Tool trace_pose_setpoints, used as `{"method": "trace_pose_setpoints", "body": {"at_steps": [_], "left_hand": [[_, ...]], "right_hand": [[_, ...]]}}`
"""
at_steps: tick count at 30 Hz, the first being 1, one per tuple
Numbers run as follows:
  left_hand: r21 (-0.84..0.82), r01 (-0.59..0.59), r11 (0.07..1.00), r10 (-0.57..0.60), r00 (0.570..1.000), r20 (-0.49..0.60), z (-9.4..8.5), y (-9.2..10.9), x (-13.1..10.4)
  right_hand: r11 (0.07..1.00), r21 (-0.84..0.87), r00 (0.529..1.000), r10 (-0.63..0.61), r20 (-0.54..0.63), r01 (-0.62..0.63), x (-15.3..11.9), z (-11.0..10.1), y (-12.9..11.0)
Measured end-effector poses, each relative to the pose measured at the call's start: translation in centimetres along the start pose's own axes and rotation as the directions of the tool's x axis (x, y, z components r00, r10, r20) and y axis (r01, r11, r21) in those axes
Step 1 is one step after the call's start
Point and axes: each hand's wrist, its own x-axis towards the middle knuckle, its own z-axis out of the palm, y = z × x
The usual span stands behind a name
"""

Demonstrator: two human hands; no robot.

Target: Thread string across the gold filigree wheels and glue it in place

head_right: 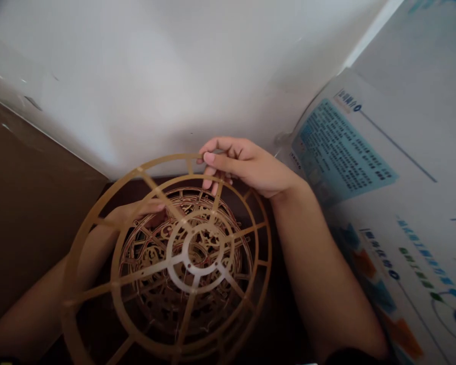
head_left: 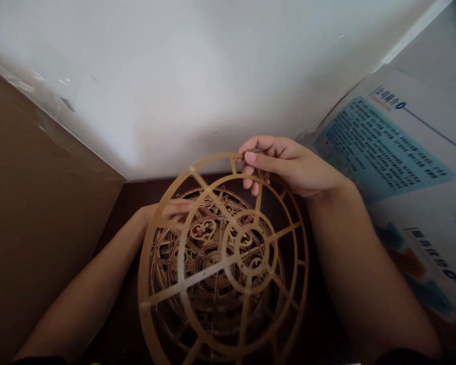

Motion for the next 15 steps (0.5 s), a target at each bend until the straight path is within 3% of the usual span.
{"method": "trace_pose_setpoints", "body": {"at_steps": [3, 8, 15], "left_hand": [[-0.051, 0.021, 0.998, -0.021, 1.000, -0.001, 0.1, 0.2, 0.3], [-0.120, 0.043, 0.992, -0.043, 0.999, 0.001, 0.3, 0.4, 0.4], [-0.190, 0.046, 0.981, -0.047, 0.999, 0.001, 0.0, -0.2, 0.5]], "right_hand": [[0.994, 0.039, 0.994, 0.100, -0.047, -0.098, 0.6, -2.5, 2.3], [0.975, -0.050, 0.976, 0.214, -0.043, -0.216, 1.0, -5.2, 5.8], [0.904, -0.285, 0.946, 0.321, -0.043, -0.320, 0.8, -6.6, 6.5]]}}
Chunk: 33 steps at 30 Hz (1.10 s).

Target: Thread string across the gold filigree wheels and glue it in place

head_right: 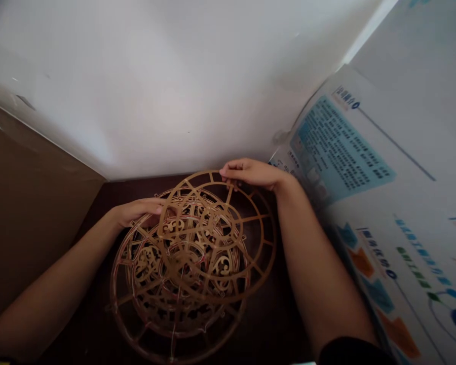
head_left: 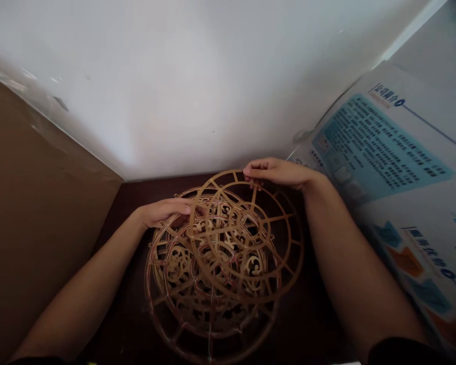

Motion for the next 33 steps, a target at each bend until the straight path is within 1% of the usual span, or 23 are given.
{"method": "trace_pose_setpoints", "body": {"at_steps": [3, 6, 9, 13, 18, 19, 21, 23, 25, 27, 30, 33], "left_hand": [[-0.018, 0.016, 1.000, -0.015, 1.000, 0.018, 0.2, 0.1, 0.0], [-0.027, -0.003, 1.000, 0.004, 1.000, 0.031, 0.4, 0.2, 0.0], [-0.030, -0.030, 0.999, 0.032, 0.999, 0.042, 0.4, 0.3, 0.1], [-0.037, -0.028, 0.999, 0.029, 0.998, 0.049, 0.3, 0.2, 0.3], [-0.042, -0.021, 0.999, 0.024, 0.998, 0.050, 0.3, 0.4, 0.2], [-0.040, -0.017, 0.999, 0.019, 0.999, 0.046, 0.3, 0.4, 0.1], [-0.040, -0.010, 0.999, 0.011, 0.999, 0.040, 0.3, 0.3, 0.1], [-0.043, -0.009, 0.999, 0.010, 0.999, 0.037, 0.3, 0.2, 0.1], [-0.045, -0.010, 0.999, 0.012, 0.999, 0.037, 0.2, 0.0, 0.2], [-0.046, -0.008, 0.999, 0.010, 0.999, 0.038, 0.1, -0.2, 0.3], [-0.046, 0.007, 0.999, -0.004, 0.998, 0.056, -0.1, -0.2, 0.3], [-0.048, 0.007, 0.999, -0.003, 0.996, 0.093, -0.3, -0.1, 0.0]], "right_hand": [[0.998, -0.068, 1.000, 0.011, -0.026, -0.012, -0.4, -0.4, -0.3], [0.996, -0.088, 0.997, -0.008, -0.073, 0.001, -0.5, -0.6, -0.4], [0.995, -0.092, 0.989, -0.041, -0.143, 0.028, -0.3, -0.6, -0.1], [0.990, -0.129, 0.967, -0.093, -0.239, 0.063, -0.2, -0.7, -0.2], [0.969, -0.243, 0.978, -0.095, -0.185, 0.048, -0.3, -0.4, -1.4], [0.967, -0.249, 0.975, -0.110, -0.192, 0.060, -0.3, -0.2, -1.6], [0.971, -0.216, 0.954, -0.161, -0.252, 0.106, -0.2, 0.0, -1.7], [0.979, -0.117, 0.917, -0.197, -0.345, 0.167, -0.2, -0.1, -1.4], [0.974, 0.002, 0.883, -0.204, -0.424, 0.226, -0.1, -0.5, -0.7], [0.958, 0.080, 0.859, -0.207, -0.469, 0.275, -0.1, -1.2, 0.2], [0.944, 0.157, 0.854, -0.180, -0.489, 0.289, -0.1, -2.4, 1.5], [0.948, 0.215, 0.871, -0.107, -0.480, 0.235, -0.1, -3.2, 2.5]]}}
